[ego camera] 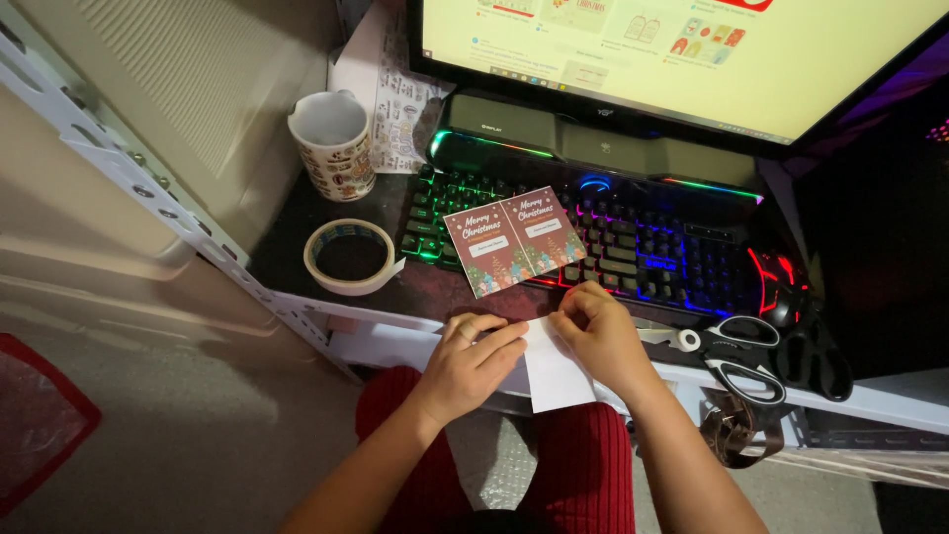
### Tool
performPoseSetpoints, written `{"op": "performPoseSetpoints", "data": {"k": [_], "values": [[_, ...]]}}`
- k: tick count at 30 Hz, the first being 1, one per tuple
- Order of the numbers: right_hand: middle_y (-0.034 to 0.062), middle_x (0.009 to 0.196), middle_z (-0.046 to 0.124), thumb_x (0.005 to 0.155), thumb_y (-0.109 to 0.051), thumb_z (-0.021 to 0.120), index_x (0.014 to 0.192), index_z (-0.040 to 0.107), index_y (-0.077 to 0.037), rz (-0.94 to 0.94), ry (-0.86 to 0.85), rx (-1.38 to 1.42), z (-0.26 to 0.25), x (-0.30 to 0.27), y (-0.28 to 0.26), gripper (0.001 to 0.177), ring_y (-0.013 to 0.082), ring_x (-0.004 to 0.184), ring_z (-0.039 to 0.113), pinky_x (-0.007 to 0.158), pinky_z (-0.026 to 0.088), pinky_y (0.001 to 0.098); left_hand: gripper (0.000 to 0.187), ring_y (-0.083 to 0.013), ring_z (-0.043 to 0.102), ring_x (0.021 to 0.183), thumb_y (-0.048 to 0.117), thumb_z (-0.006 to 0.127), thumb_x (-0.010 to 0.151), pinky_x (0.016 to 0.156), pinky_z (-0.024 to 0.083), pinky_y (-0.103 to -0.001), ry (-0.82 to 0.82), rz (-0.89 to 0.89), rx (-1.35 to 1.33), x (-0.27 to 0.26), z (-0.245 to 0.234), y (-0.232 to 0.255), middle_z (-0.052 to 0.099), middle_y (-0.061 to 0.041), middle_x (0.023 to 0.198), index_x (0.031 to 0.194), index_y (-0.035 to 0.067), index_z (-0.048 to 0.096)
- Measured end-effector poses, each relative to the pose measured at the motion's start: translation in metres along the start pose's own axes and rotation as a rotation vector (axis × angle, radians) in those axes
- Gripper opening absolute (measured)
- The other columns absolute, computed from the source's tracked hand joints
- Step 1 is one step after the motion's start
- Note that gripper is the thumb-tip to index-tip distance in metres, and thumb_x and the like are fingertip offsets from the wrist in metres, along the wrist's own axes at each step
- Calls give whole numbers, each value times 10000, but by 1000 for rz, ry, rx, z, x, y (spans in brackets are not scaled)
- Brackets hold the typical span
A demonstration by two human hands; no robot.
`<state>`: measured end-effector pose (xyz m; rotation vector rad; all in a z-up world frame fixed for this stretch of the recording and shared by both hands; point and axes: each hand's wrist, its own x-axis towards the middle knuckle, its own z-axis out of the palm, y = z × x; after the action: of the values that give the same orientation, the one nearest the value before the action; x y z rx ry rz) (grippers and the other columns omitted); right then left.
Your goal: The person uses scissors to cut out printed Christmas cards from a sheet and then cuts and folds a small piece of white paper at a desk.
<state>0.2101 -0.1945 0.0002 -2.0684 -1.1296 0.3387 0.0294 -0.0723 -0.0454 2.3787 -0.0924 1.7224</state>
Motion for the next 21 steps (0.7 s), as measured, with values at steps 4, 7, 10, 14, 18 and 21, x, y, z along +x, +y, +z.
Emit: {"op": "performPoseSetpoints", "data": {"k": [4,7,10,14,18,21], "values": [[90,927,728,827,-105,733,766,741,-19,29,2,-9,1,-3,-5,106,292,692,669,625,528,359,114,-245,667,1013,133,661,982,874,536,-390,-19,-9,15,1,0,1,742,-30,1102,1051,120,751],[93,898,721,808,-103,733,748,732,-20,25,10,-31,3,-2,-5,103,286,678,664,616,523,358,173,-231,656,1013,155,635,1000,872,528,-373,-29,-1,59,3,1,2,728,-29,1098,1134,134,743],[124,889,705,770,-96,757,757,714,8,8,25,-64,3,0,-6,113,317,679,665,619,534,382,144,-230,646,1036,160,649,999,879,514,-381,-33,-14,36,-2,4,2,723,-22,1131,1096,129,751],[111,827,695,774,-162,780,746,745,-21,78,-36,-186,-4,4,-23,148,309,693,673,636,537,371,149,-219,644,1037,164,647,1004,896,505,-372,-24,-30,30,-5,6,1,725,-9,1127,1091,138,764],[167,762,719,820,-388,778,785,760,-28,283,-160,-374,-14,5,-47,363,402,812,713,688,544,441,151,-225,640,1051,173,638,1010,908,503,-379,-25,-26,42,-10,8,-1,720,-5,1136,1097,145,757],[222,748,740,828,-497,767,759,763,-8,322,-206,-486,-30,7,-66,494,438,852,727,745,556,465,151,-228,645,1041,163,638,1008,900,506,-382,-12,-27,29,-8,7,0,723,-12,1135,1093,138,760]]}}
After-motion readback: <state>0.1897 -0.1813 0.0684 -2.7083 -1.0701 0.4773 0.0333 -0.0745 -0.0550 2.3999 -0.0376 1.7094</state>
